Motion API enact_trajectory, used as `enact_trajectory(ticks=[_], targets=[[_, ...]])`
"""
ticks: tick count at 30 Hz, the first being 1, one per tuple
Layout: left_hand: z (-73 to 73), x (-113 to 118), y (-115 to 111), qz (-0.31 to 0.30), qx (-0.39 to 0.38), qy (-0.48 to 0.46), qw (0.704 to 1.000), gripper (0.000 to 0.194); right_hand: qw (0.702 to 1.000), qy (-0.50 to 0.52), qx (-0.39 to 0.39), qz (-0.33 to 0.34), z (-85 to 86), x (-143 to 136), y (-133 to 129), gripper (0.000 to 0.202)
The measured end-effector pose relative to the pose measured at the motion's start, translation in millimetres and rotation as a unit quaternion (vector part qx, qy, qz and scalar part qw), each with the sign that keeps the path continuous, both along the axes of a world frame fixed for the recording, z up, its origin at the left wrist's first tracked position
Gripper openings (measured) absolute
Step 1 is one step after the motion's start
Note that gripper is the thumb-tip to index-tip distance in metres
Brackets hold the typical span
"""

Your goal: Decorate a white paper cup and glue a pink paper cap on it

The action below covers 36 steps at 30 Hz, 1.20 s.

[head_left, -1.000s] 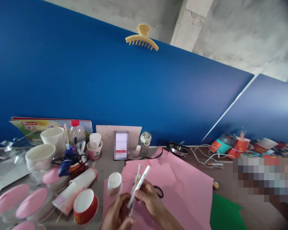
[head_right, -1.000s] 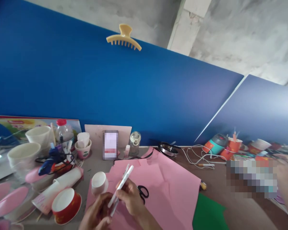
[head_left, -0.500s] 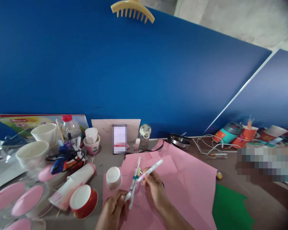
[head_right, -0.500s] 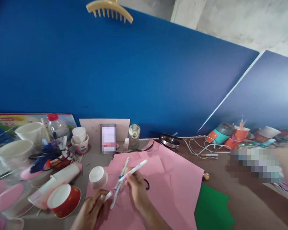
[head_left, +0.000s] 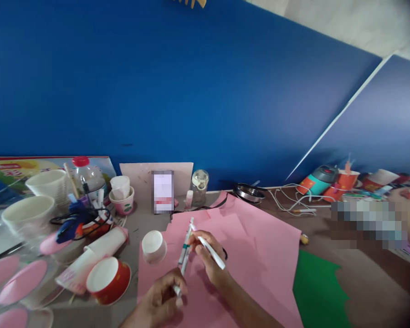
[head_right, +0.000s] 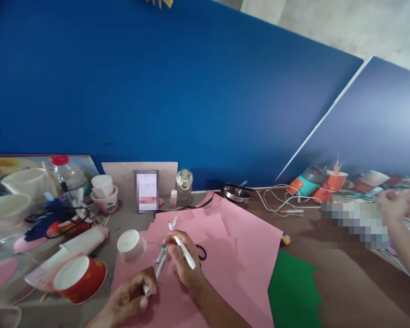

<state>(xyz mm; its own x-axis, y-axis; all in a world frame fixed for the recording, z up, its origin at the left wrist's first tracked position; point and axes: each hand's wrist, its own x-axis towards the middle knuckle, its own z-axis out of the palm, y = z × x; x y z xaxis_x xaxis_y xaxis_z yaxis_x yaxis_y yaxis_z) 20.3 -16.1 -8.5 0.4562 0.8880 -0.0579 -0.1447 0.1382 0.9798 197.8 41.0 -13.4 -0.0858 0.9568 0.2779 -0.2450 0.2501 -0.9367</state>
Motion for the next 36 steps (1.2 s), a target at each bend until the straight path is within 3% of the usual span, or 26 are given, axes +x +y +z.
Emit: enact_trajectory(ticks=[4,8,11,15,21,24,27,29,31,34,36], targets=[[-3.3,0.1,4.0,-0.004,0.032,0.055,0.998,0.048,0.993,-0.103,0.055,-0.02,2.1,-1.7,-9.8,0.037],[0.6,4.5,4.8,0.003,-0.007,0.057,0.998,0.048,0.977,-0.172,0.128,-0.01,-2.4,-3.3,-12.2,0.028],[7.6,7.7,4.2,0.018,-0.048,0.041,0.998,0.042,0.969,-0.206,0.134,-0.015,-0.5,-4.7,-12.6,0.019],[11.0,8.8,4.2,0.016,-0.084,0.001,0.996,0.029,0.963,-0.24,0.119,-0.024,16.9,-7.9,-7.3,0.02],[13.8,5.1,4.1,-0.021,-0.087,-0.008,0.996,0.012,0.935,-0.307,0.159,0.084,44.9,-28.7,17.9,0.046],[18.4,3.3,4.3,-0.055,-0.057,0.032,0.996,0.002,0.917,-0.331,0.184,0.125,43.5,-45.4,27.2,0.059],[21.0,3.0,3.7,-0.071,-0.04,0.061,0.995,0.004,0.909,-0.338,0.194,0.145,35.5,-55.7,31.2,0.058],[20.6,3.1,2.9,-0.065,-0.057,0.063,0.994,0.006,0.916,-0.326,0.186,0.139,31.3,-54.0,34.3,0.052],[19.2,2.3,2.7,-0.033,-0.062,0.038,0.997,0.011,0.941,-0.278,0.163,0.1,30.7,-44.1,40.0,0.049],[17.2,-1.4,5.6,0.073,-0.032,-0.042,0.996,0.023,0.98,-0.179,0.089,0.018,36.9,-18.1,50.8,0.049],[15.6,-4.8,10.1,0.135,-0.063,-0.091,0.985,0.029,0.992,-0.119,0.043,0.003,42.8,-0.1,55.1,0.05]])
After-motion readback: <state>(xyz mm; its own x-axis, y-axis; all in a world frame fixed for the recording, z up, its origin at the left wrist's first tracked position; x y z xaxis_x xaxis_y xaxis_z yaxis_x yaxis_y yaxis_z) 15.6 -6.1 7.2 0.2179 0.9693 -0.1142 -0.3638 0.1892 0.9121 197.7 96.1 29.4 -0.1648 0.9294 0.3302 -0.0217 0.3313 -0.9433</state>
